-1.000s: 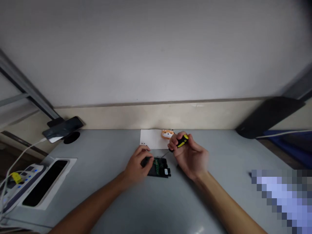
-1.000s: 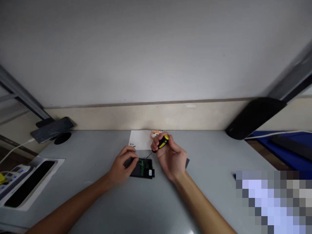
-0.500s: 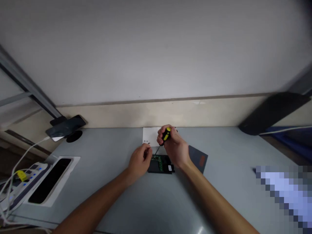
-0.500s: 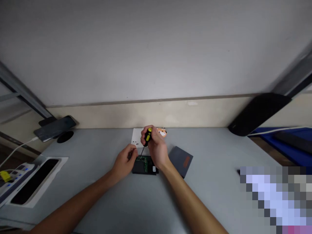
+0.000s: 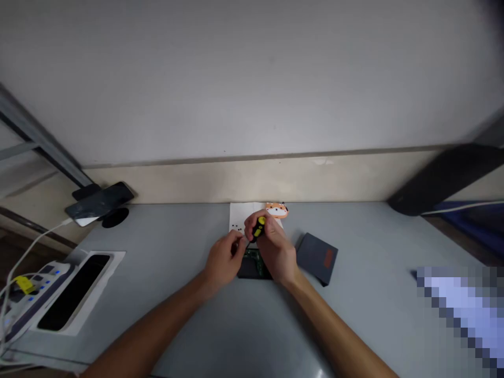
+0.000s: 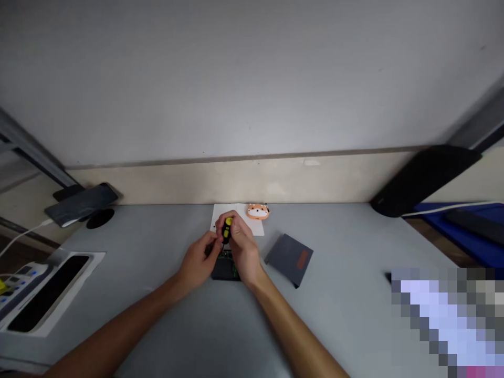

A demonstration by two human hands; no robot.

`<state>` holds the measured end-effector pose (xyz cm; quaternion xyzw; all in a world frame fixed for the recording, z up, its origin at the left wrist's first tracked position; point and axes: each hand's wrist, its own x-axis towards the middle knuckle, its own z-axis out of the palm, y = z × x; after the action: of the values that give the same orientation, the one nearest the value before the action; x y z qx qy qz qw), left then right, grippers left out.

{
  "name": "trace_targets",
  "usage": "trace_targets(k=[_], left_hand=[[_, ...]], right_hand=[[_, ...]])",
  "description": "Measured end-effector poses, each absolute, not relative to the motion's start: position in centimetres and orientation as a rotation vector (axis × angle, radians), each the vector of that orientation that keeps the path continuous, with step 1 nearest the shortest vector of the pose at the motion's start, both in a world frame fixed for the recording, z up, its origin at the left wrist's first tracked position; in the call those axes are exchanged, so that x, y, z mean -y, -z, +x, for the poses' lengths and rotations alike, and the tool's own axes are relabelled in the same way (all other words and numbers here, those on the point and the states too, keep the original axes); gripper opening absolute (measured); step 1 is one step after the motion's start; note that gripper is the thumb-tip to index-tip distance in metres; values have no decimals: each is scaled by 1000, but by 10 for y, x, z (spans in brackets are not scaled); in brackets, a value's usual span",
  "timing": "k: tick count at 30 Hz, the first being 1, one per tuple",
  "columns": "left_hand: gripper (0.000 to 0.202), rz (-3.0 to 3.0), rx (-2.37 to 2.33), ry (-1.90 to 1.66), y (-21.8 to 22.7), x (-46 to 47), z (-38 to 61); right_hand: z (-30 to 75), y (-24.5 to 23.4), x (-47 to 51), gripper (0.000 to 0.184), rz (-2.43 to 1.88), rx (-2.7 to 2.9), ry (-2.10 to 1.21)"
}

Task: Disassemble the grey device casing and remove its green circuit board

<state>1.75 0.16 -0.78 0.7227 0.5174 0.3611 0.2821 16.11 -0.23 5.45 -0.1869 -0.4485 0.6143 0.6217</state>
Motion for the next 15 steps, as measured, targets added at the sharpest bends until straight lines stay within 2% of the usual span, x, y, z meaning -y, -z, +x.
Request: trace_targets(k=[15], left_hand=[[24, 1942, -1395, -969, 9, -3, 18]], right_hand=[[166, -53, -3, 34, -455, 1009, -1375]])
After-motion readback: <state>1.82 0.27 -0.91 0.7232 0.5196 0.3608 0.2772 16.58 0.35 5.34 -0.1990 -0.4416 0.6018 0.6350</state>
